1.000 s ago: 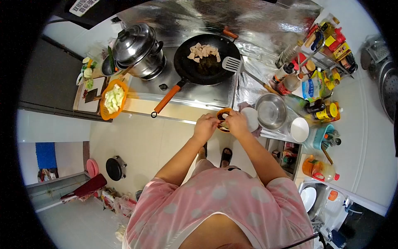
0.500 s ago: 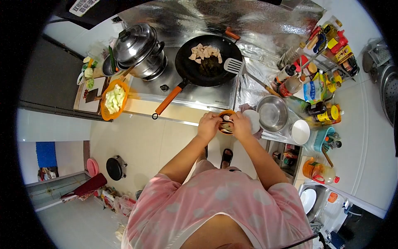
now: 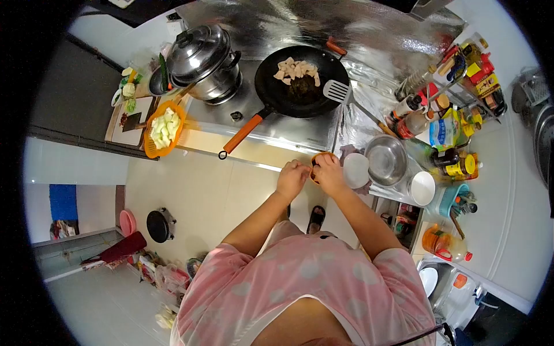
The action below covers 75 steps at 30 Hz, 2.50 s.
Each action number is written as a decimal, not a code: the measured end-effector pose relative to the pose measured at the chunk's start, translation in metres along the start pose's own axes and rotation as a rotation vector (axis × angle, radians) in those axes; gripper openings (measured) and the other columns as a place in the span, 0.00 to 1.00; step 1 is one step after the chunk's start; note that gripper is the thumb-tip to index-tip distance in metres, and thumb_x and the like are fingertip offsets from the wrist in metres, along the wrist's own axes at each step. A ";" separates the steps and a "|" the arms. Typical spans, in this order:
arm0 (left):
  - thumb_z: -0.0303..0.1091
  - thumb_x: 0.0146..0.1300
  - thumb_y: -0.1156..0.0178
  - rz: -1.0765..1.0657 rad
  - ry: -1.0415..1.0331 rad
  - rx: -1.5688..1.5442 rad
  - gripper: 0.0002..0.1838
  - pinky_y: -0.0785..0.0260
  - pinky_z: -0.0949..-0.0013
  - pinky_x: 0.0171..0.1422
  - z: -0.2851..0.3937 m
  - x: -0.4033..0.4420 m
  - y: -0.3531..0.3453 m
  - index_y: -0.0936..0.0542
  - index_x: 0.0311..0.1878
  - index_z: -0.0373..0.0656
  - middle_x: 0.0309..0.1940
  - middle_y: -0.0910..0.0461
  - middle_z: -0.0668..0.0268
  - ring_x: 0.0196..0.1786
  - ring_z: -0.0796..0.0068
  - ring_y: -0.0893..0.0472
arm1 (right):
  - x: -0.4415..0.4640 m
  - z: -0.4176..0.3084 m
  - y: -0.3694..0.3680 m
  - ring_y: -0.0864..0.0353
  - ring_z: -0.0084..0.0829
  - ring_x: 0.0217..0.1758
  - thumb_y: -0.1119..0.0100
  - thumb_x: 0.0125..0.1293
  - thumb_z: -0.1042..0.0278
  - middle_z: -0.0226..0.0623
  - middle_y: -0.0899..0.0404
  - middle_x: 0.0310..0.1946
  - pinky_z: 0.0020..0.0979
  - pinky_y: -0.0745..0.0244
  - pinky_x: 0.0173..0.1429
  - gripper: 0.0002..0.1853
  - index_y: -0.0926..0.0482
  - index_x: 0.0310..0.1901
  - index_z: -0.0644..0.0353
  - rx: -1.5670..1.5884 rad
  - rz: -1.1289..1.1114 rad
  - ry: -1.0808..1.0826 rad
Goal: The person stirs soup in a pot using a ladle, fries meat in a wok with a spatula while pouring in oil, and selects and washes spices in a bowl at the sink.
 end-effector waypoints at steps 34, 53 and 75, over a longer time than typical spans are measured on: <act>0.30 0.51 0.35 -0.027 -0.130 -0.108 0.17 0.30 0.60 0.50 0.063 0.021 0.020 0.22 0.47 0.42 0.42 0.22 0.57 0.44 0.54 0.23 | -0.029 0.030 0.014 0.20 0.28 0.32 0.39 0.56 0.73 0.38 0.19 0.28 0.29 0.27 0.38 0.05 0.24 0.33 0.62 1.026 0.221 -0.707; 0.28 0.61 0.41 -0.158 0.253 -0.520 0.09 0.29 0.77 0.38 0.049 0.012 0.004 0.20 0.44 0.38 0.31 0.18 0.66 0.31 0.81 0.22 | -0.027 0.017 0.053 0.19 0.30 0.31 0.35 0.55 0.68 0.40 0.18 0.28 0.31 0.27 0.36 0.10 0.20 0.36 0.62 0.895 -0.019 -0.624; 0.29 0.62 0.40 -0.306 0.230 -0.617 0.06 0.28 0.74 0.38 0.037 0.017 -0.001 0.22 0.38 0.36 0.29 0.21 0.68 0.31 0.80 0.23 | -0.023 0.023 0.067 0.26 0.17 0.23 0.39 0.60 0.68 0.32 0.21 0.20 0.24 0.32 0.27 0.08 0.21 0.30 0.64 0.911 -0.258 -0.486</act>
Point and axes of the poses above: each hand's wrist, its own x-axis towards the middle knuckle, its own y-axis out of the back of the hand, z = x × y, the point moved 1 cm from there along x, towards the middle knuckle
